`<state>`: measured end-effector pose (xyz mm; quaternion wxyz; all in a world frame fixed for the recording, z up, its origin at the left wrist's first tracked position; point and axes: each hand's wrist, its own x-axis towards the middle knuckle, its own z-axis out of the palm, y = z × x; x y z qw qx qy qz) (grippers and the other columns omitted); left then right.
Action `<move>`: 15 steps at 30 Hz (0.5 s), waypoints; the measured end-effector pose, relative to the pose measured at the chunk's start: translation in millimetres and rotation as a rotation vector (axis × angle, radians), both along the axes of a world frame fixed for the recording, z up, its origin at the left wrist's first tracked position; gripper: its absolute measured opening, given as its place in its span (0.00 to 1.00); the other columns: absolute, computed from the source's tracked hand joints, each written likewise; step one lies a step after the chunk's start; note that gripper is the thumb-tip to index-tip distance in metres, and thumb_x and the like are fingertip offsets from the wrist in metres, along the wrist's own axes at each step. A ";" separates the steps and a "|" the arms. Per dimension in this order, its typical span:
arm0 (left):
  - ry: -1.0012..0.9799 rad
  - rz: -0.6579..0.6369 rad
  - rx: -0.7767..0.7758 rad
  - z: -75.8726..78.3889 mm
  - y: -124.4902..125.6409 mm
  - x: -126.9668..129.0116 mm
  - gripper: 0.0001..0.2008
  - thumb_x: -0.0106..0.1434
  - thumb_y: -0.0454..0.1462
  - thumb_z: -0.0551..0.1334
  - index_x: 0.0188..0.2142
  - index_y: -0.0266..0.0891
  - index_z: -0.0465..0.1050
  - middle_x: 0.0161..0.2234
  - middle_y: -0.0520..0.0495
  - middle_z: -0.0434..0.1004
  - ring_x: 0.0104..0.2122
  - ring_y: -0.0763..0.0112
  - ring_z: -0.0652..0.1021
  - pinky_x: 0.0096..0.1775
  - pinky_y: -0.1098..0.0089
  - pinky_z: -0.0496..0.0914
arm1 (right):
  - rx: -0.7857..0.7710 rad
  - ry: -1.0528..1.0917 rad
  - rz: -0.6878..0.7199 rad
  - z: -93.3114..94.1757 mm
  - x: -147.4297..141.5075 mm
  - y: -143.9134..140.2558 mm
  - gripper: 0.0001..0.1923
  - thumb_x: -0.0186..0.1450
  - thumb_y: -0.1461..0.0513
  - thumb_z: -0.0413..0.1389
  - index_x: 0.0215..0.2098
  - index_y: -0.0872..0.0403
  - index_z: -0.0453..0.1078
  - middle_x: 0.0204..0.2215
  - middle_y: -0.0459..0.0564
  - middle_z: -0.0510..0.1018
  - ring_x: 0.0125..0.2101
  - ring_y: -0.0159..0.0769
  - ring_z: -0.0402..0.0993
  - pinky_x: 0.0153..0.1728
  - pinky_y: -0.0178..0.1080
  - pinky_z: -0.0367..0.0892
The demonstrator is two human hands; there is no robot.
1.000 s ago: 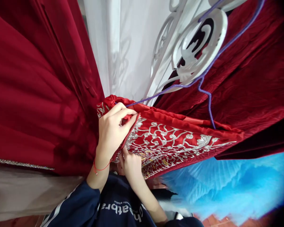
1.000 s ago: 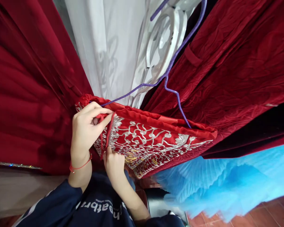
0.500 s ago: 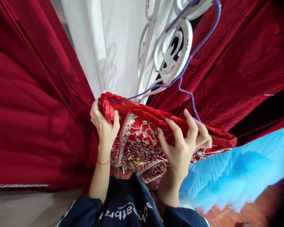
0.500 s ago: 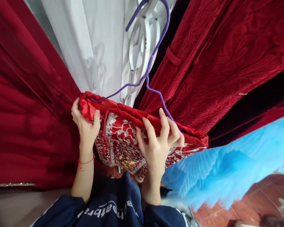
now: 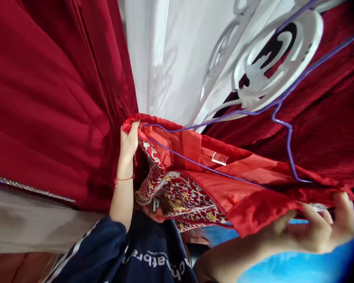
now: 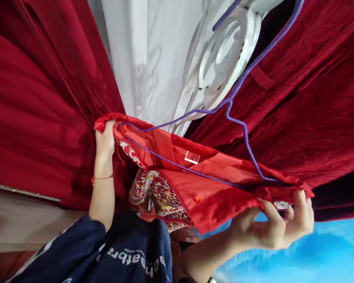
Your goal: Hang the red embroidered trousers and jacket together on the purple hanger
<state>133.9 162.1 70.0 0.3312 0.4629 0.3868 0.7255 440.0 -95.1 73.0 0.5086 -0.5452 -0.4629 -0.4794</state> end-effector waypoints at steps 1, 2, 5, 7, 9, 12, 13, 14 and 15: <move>-0.061 -0.086 -0.052 -3.6 -0.2 -0.1 0.13 0.61 0.45 0.64 0.28 0.38 0.72 0.27 0.51 0.76 0.35 0.66 0.80 0.42 0.67 0.76 | 0.045 -0.030 0.050 -3.2 3.6 1.3 0.22 0.67 0.65 0.58 0.53 0.33 0.74 0.61 0.40 0.72 0.59 0.53 0.69 0.50 0.59 0.71; -0.116 -0.162 -0.106 -8.7 -2.3 1.5 0.12 0.59 0.45 0.65 0.28 0.38 0.73 0.27 0.51 0.76 0.34 0.66 0.80 0.41 0.68 0.76 | 0.095 -0.072 0.094 -6.0 5.8 2.2 0.22 0.67 0.67 0.59 0.53 0.35 0.75 0.59 0.42 0.73 0.57 0.53 0.71 0.49 0.57 0.73; -0.199 -0.297 -0.239 -29.6 -21.1 14.7 0.12 0.54 0.45 0.67 0.27 0.39 0.72 0.25 0.52 0.76 0.34 0.65 0.80 0.41 0.67 0.76 | 0.103 -0.006 0.187 -15.8 7.4 1.4 0.16 0.67 0.68 0.57 0.49 0.44 0.77 0.55 0.47 0.78 0.55 0.51 0.75 0.53 0.57 0.73; -0.144 -0.362 -0.258 -41.4 -40.3 26.2 0.10 0.54 0.44 0.67 0.27 0.40 0.72 0.25 0.51 0.76 0.35 0.64 0.80 0.41 0.67 0.74 | 0.036 0.094 0.189 -25.2 7.0 -1.9 0.11 0.68 0.68 0.56 0.45 0.49 0.77 0.52 0.49 0.80 0.53 0.51 0.77 0.54 0.60 0.71; -0.002 -0.444 -0.196 -45.9 -58.9 34.9 0.08 0.56 0.42 0.66 0.27 0.40 0.72 0.26 0.51 0.76 0.34 0.65 0.78 0.41 0.67 0.72 | -0.030 0.136 0.168 -35.6 5.6 -5.8 0.06 0.67 0.66 0.56 0.40 0.52 0.74 0.49 0.50 0.81 0.52 0.53 0.78 0.54 0.63 0.71; 0.204 -0.583 -0.070 -39.3 -79.8 38.6 0.09 0.61 0.40 0.60 0.27 0.39 0.71 0.25 0.52 0.73 0.29 0.69 0.74 0.36 0.69 0.68 | -0.023 0.170 0.186 -43.7 -2.4 -14.1 0.04 0.67 0.63 0.55 0.34 0.53 0.71 0.47 0.52 0.82 0.52 0.55 0.78 0.53 0.67 0.70; 0.238 -0.656 -0.035 -35.2 -85.2 37.6 0.10 0.62 0.40 0.58 0.27 0.39 0.70 0.25 0.52 0.71 0.28 0.71 0.72 0.34 0.70 0.66 | -0.010 0.202 0.208 -42.4 -7.6 -19.3 0.04 0.67 0.62 0.56 0.34 0.52 0.70 0.48 0.52 0.81 0.53 0.56 0.77 0.55 0.68 0.68; 0.256 -0.757 -0.001 -31.1 -90.4 36.0 0.10 0.62 0.40 0.58 0.27 0.38 0.70 0.24 0.52 0.70 0.26 0.71 0.70 0.32 0.70 0.65 | -0.036 0.265 0.230 -38.6 -13.8 -26.6 0.04 0.67 0.60 0.57 0.33 0.51 0.70 0.51 0.53 0.80 0.56 0.57 0.74 0.58 0.68 0.65; 0.266 -0.886 0.031 -27.4 -95.5 34.0 0.10 0.61 0.41 0.58 0.27 0.38 0.69 0.23 0.52 0.69 0.25 0.72 0.69 0.31 0.70 0.64 | -0.101 0.341 0.249 -32.3 -20.8 -36.0 0.05 0.66 0.59 0.57 0.32 0.50 0.70 0.54 0.52 0.78 0.59 0.56 0.70 0.61 0.67 0.62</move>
